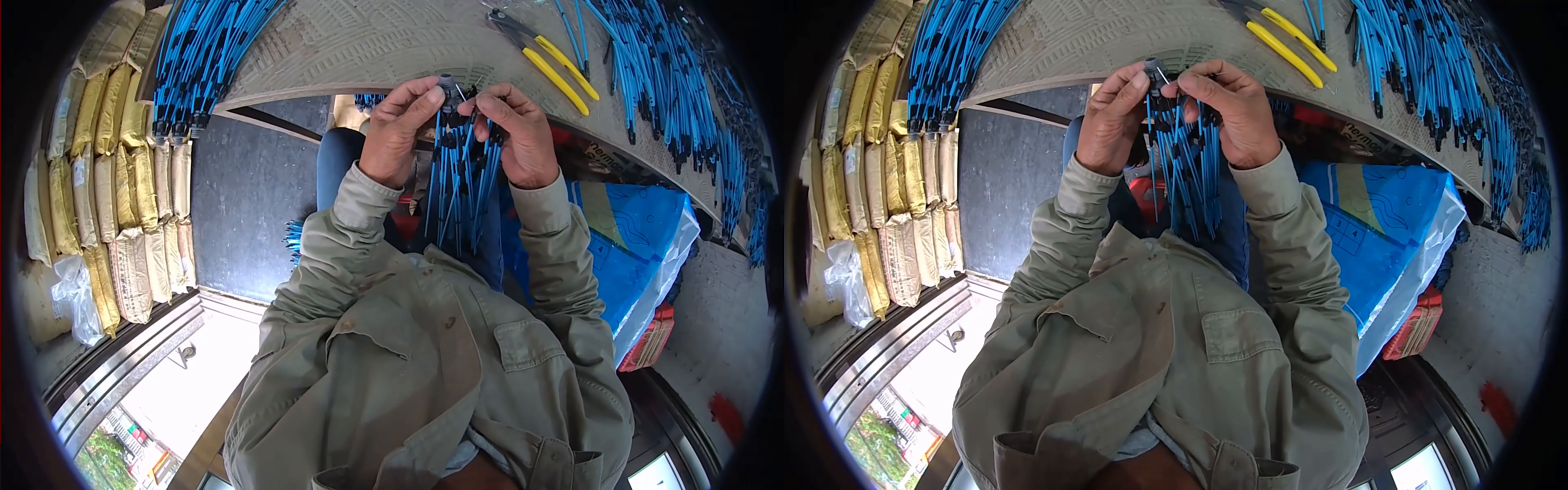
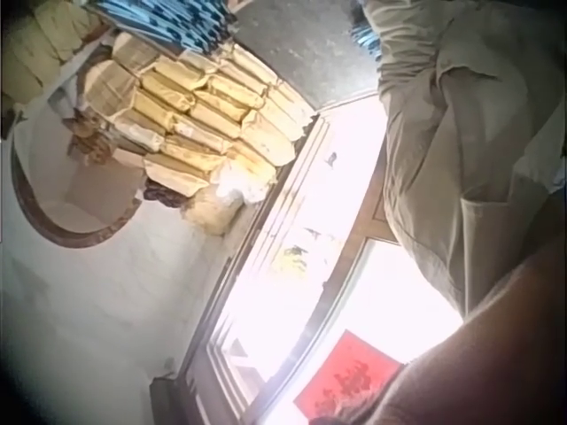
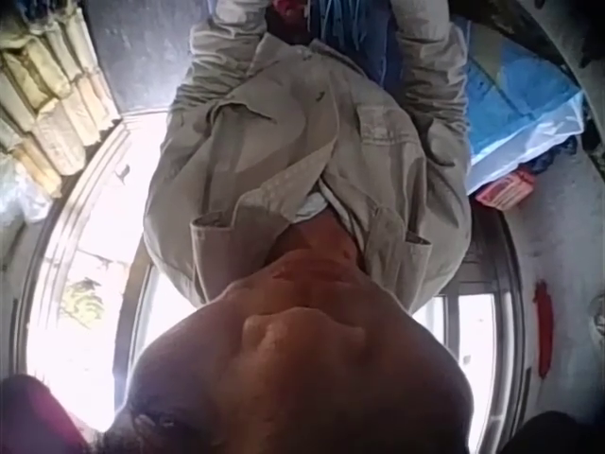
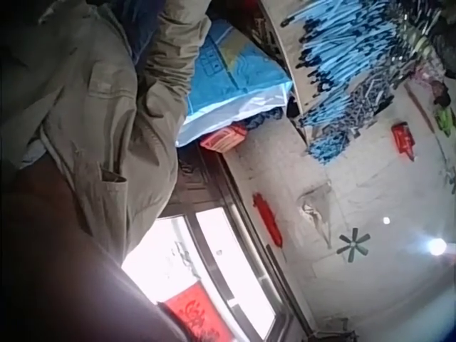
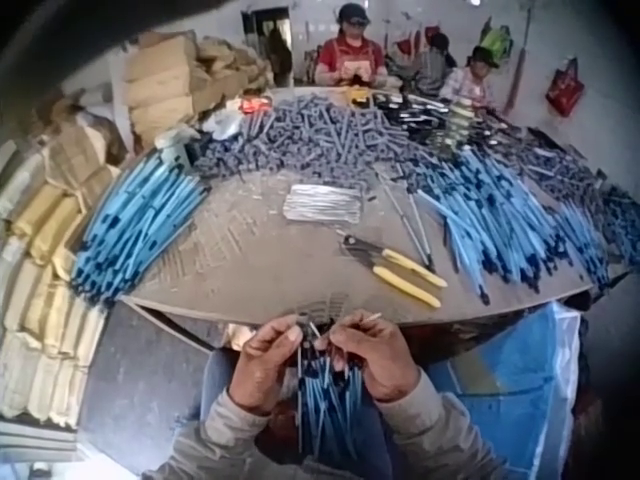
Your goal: The person assembles bundles of wires into a cylindrical mechanical housing using pliers.
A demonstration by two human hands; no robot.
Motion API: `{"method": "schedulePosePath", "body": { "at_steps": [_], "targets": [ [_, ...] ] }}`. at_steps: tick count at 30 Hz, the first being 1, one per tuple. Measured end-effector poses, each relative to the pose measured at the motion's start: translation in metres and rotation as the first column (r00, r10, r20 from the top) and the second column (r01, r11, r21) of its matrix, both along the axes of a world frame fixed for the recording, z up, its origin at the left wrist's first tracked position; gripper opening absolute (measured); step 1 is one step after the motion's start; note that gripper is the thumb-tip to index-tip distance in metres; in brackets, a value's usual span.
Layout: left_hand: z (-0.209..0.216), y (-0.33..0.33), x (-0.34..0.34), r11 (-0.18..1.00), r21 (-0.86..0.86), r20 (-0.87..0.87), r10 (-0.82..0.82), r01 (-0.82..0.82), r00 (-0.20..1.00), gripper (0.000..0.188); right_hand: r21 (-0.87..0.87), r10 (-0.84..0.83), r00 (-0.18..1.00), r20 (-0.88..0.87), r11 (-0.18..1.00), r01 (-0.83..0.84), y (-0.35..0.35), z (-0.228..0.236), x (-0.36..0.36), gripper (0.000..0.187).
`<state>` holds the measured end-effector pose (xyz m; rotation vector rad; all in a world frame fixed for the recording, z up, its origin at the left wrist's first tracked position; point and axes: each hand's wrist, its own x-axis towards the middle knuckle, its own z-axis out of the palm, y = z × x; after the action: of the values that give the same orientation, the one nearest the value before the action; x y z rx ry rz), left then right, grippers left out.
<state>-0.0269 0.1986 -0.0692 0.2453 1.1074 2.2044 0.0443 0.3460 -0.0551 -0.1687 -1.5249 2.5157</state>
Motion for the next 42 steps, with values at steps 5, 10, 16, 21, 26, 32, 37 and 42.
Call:
{"method": "schedulePosePath", "body": {
  "at_steps": [5, 10, 16, 21, 26, 32, 37, 42],
  "targets": [
    [0.001, 0.002, -0.003, 1.0, 0.023, 0.029, -0.002, 0.001, 1.0, 0.024, 0.056, 0.011, 1.0, -0.016, 0.998, -0.01, 0.004, -0.001, -0.01, 0.013],
    [0.002, 0.002, -0.001, 0.999, 0.047, 0.026, 0.011, -0.012, 1.0, 0.022, 0.046, 0.021, 0.999, -0.037, 0.999, -0.019, 0.004, 0.002, -0.008, 0.013],
    [0.001, 0.0, 0.0, 0.998, 0.065, 0.008, -0.01, 0.009, 1.0, 0.021, 0.125, 0.005, 0.999, -0.044, 0.992, 0.001, -0.001, 0.008, -0.007, 0.012],
    [-0.005, 0.001, 0.0, 0.995, 0.103, 0.034, -0.017, 0.013, 0.999, 0.021, 0.115, -0.039, 0.999, -0.037, 0.992, 0.043, -0.004, 0.008, -0.005, 0.012],
    [-0.001, 0.001, 0.011, 0.987, 0.162, 0.057, 0.012, -0.021, 0.998, 0.022, 0.067, -0.048, 0.999, -0.012, 0.997, 0.049, -0.008, 0.01, -0.001, 0.016],
    [0.0, 0.002, 0.016, 0.977, 0.208, 0.033, 0.044, -0.05, 0.998, 0.024, 0.083, -0.042, 0.999, -0.006, 0.996, 0.043, -0.008, 0.013, 0.003, 0.021],
    [-0.003, 0.003, 0.017, 0.971, 0.234, -0.018, 0.063, -0.057, 0.998, 0.029, 0.053, -0.029, 1.0, -0.001, 0.998, 0.03, -0.006, 0.014, 0.004, 0.024],
    [-0.009, -0.001, 0.017, 0.978, 0.205, -0.038, 0.057, -0.048, 0.998, 0.033, 0.017, -0.037, 0.999, 0.027, 0.999, 0.036, -0.008, 0.02, 0.006, 0.025]
  ]
}}
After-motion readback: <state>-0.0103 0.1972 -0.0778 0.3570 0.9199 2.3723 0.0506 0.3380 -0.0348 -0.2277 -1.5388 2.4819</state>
